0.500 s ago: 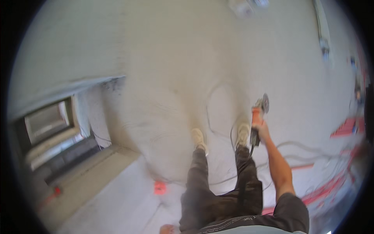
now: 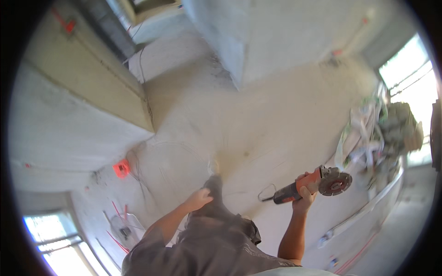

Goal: The person uses an angle grinder to cut a line into a concrete floor. They guide the tool along a marked line, creating a groove while dust is generated. The person moves along the line, maintaining control of the grinder throughout the process.

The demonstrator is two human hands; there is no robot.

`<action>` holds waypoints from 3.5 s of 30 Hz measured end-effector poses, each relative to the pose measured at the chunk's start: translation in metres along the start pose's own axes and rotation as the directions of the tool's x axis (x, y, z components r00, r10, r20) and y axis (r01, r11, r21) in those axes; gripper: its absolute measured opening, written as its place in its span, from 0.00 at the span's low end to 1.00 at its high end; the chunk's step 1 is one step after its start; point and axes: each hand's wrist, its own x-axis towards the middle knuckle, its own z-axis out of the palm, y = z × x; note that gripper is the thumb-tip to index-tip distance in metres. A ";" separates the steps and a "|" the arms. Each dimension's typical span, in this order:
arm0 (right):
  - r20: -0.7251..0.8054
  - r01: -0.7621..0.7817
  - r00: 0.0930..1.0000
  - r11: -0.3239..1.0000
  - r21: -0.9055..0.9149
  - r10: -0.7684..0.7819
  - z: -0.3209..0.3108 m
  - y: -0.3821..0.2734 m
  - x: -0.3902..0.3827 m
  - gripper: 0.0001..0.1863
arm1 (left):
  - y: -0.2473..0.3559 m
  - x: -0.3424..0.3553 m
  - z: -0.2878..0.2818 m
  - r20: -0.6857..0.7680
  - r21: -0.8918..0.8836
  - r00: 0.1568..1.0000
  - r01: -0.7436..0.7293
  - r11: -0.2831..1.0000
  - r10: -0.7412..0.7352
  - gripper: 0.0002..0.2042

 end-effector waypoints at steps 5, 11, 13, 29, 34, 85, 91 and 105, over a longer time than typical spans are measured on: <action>0.036 -0.098 0.995 0.994 0.048 0.096 0.110 -0.029 0.093 0.42 | 0.184 0.051 0.006 -0.036 -0.287 0.937 -0.342 0.895 0.347 0.39; 0.251 -0.192 0.948 0.981 -0.037 0.195 0.258 0.006 0.145 0.39 | 0.196 0.108 -0.060 -0.092 -0.378 0.914 -0.399 0.835 0.395 0.28; 0.238 -0.278 0.929 0.959 -0.049 0.282 0.290 0.012 0.177 0.37 | 0.192 0.133 -0.081 0.007 -0.401 0.969 -0.224 0.888 0.247 0.21; 0.763 -0.690 0.334 0.695 -0.202 0.553 0.469 0.142 0.507 0.41 | 0.259 0.351 -0.272 -0.429 -0.362 0.898 -0.068 0.930 -0.101 0.24; 0.717 -0.635 0.491 0.767 -0.094 0.495 0.570 0.162 0.564 0.40 | 0.260 0.402 -0.341 -0.407 -0.521 0.866 0.040 0.853 -0.290 0.21; 0.823 -0.326 0.047 0.787 -0.524 0.567 1.456 0.617 1.029 0.28 | 0.125 0.848 -1.035 -0.576 -0.716 0.563 0.003 0.698 -0.593 0.18; 0.650 -0.178 -0.057 0.633 -0.754 0.758 1.456 0.735 0.960 0.17 | 0.075 0.834 -1.081 -0.504 -0.771 0.597 0.014 0.637 -0.624 0.14; 0.133 0.196 -0.172 0.167 -0.966 0.976 1.433 1.048 0.836 0.13 | -0.138 0.919 -1.067 -0.031 -0.943 0.540 -0.295 -0.155 -0.841 0.14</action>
